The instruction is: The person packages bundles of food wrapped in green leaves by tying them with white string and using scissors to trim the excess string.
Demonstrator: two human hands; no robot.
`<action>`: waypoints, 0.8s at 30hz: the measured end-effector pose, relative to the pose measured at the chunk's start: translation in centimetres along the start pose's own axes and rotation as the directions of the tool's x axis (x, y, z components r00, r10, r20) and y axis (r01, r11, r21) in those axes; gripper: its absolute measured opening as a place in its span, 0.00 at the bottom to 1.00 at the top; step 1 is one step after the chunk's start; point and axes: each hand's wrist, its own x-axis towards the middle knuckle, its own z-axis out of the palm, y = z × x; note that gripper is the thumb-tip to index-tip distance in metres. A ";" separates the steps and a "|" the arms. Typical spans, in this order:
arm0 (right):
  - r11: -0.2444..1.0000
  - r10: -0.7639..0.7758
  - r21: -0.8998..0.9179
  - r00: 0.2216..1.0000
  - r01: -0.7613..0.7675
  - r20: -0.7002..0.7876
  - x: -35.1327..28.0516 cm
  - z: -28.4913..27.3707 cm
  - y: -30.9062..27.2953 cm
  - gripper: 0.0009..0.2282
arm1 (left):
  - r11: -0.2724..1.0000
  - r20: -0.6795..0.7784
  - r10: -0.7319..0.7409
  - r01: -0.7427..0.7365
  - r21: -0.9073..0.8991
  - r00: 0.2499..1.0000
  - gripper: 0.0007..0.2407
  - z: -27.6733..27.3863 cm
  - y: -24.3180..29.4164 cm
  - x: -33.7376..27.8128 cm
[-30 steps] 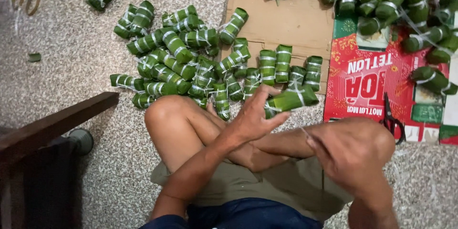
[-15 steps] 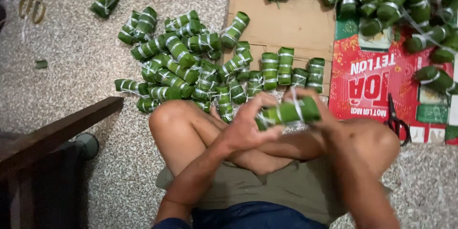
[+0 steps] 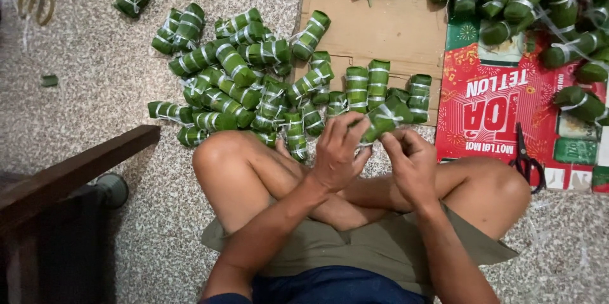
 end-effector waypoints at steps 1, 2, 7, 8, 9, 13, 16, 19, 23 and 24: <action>1.000 0.014 0.001 0.999 -0.014 -0.049 0.0 0.1 1.3 0.06 | 0.998 -0.027 0.040 -0.039 0.039 0.999 0.21 0.4 -0.1 -0.3; 1.000 0.014 0.006 0.999 -0.014 -0.049 0.1 0.3 2.6 0.06 | 0.998 -0.024 0.042 -0.041 0.042 0.999 0.21 0.7 -0.2 -0.4; 0.965 0.108 0.255 0.980 -0.063 -0.170 0.6 0.7 6.0 0.08 | 0.974 -0.183 0.227 -0.218 0.067 0.956 0.14 2.4 -0.2 0.5; 0.964 0.107 0.259 0.978 -0.059 -0.177 0.4 -0.1 6.7 0.08 | 0.972 -0.180 0.235 -0.226 0.065 0.955 0.14 2.6 0.0 1.2; 0.958 0.129 0.279 0.971 -0.069 -0.202 0.2 -0.9 7.4 0.08 | 0.965 -0.161 0.257 -0.260 0.001 0.953 0.14 2.7 0.4 1.8; 0.948 0.132 0.317 0.949 -0.036 -0.286 1.1 -5.4 8.0 0.09 | 0.942 -0.077 0.266 -0.276 -0.191 0.961 0.20 5.4 2.9 4.6; 0.973 0.108 0.230 0.930 -0.026 -0.350 1.7 -9.3 8.4 0.11 | 0.934 -0.087 0.240 -0.255 -0.250 0.967 0.14 8.6 5.0 6.5; 0.996 0.062 0.076 0.921 -0.036 -0.385 1.5 -13.2 10.0 0.12 | 0.957 -0.110 0.182 -0.201 -0.207 0.977 0.03 13.0 6.9 7.4; 0.993 0.114 0.021 0.912 -0.115 -0.394 3.1 -18.7 11.4 0.11 | 0.890 0.010 0.026 -0.018 -0.455 1.000 0.03 16.8 8.4 9.0; 0.992 0.106 -0.033 0.930 -0.125 -0.351 3.4 -20.0 11.3 0.11 | 0.755 0.181 -0.203 0.271 -0.596 0.962 0.04 17.7 8.4 9.4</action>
